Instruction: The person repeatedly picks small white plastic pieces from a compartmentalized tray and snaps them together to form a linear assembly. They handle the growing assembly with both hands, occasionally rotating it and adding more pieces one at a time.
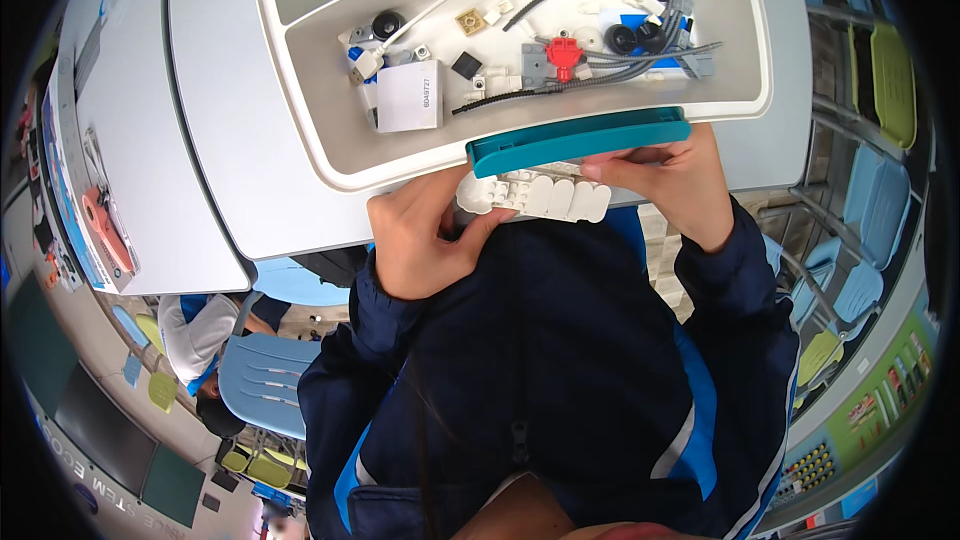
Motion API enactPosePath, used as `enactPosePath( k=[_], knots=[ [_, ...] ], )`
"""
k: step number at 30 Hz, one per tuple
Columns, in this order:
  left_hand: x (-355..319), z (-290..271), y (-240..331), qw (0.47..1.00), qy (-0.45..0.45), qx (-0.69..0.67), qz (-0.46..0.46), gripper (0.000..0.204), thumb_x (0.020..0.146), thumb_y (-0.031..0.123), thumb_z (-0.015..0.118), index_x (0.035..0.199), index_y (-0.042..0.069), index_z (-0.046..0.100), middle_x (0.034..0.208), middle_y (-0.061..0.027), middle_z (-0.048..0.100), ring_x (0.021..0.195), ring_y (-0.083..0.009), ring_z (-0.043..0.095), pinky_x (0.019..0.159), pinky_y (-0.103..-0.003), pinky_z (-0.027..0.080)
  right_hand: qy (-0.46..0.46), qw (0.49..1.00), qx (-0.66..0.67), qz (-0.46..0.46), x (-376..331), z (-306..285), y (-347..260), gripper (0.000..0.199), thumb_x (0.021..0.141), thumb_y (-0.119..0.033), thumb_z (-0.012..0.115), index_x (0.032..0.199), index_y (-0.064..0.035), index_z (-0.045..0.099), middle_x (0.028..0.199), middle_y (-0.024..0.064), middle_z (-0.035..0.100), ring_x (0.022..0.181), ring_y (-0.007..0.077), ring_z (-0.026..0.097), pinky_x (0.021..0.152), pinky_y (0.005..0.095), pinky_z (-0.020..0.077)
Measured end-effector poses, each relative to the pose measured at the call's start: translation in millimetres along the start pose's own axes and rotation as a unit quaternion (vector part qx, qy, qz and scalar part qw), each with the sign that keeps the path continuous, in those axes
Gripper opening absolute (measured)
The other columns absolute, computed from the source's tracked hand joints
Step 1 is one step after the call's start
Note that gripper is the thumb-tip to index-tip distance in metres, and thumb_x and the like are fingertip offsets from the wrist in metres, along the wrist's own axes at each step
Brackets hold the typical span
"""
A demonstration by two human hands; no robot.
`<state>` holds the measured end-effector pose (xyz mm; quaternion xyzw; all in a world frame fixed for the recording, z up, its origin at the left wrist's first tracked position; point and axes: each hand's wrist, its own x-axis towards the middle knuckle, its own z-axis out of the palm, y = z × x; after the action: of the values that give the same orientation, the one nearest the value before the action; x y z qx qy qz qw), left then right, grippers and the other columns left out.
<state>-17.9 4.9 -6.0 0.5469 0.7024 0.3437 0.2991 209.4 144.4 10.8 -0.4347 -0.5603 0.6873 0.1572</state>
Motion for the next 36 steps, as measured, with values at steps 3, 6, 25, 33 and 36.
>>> enactPosePath(
  k=[3, 6, 25, 33, 36],
  knots=[
    [0, 0, 0, 1.0, -0.01, -0.004, -0.008, 0.057, 0.067, 0.019, 0.096, 0.114, -0.001, 0.071, 0.065, -0.0098, 0.06, 0.045, -0.0152, 0.049, 0.045, -0.028, 0.039, -0.01, 1.0, -0.014, -0.002, -1, -2, -2, 0.009, 0.085, 0.005, 0.078, 0.094, 0.0021, 0.077, 0.086, 0.0081, 0.077, 0.078, 0.0111, 0.071, 0.072, 0.0247, 0.0572],
    [-1, -4, -7, 0.999, -0.028, -0.02, 0.002, 0.061, 0.067, 0.022, 0.097, 0.116, -0.001, 0.069, 0.069, -0.0093, 0.063, 0.047, -0.0128, 0.051, 0.046, -0.026, 0.041, 0.016, 0.986, -0.156, -0.05, -11, -5, -11, 0.013, 0.084, 0.002, 0.079, 0.097, 0.001, 0.077, 0.086, 0.0097, 0.076, 0.078, 0.0154, 0.072, 0.072, 0.0265, 0.0561],
    [1, -9, -4, 0.998, -0.037, 0.021, 0.035, 0.053, 0.061, 0.025, 0.099, 0.103, 0.004, 0.074, 0.096, -0.0114, 0.077, 0.088, -0.0298, 0.075, 0.078, -0.036, 0.056, -0.134, 0.73, -0.62, -0.255, 70, -76, -94, 0.022, 0.074, 0.007, 0.067, 0.094, 0.0006, 0.075, 0.087, 0.016, 0.07, 0.086, 0.0348, 0.068, 0.078, 0.0427, 0.055],
    [-3, -9, -10, 0.998, -0.058, 0.009, 0.027, 0.052, 0.063, 0.021, 0.099, 0.106, 0.004, 0.075, 0.101, -0.0125, 0.077, 0.091, -0.03, 0.075, 0.079, -0.036, 0.057, -0.078, 0.687, -0.675, -0.257, 72, -68, -102, 0.022, 0.073, 0.005, 0.068, 0.093, -0.001, 0.075, 0.085, 0.0139, 0.07, 0.084, 0.0326, 0.07, 0.077, 0.0414, 0.0567],
    [-1, -10, -8, 0.998, -0.052, 0.006, 0.027, 0.051, 0.063, 0.021, 0.099, 0.106, 0.004, 0.075, 0.1, -0.0122, 0.077, 0.09, -0.0294, 0.075, 0.078, -0.035, 0.057, -0.064, 0.675, -0.687, -0.263, 75, -69, -98, 0.018, 0.074, 0.001, 0.069, 0.091, -0.0023, 0.074, 0.084, 0.013, 0.069, 0.081, 0.0326, 0.069, 0.074, 0.0415, 0.0565]
  ],
)
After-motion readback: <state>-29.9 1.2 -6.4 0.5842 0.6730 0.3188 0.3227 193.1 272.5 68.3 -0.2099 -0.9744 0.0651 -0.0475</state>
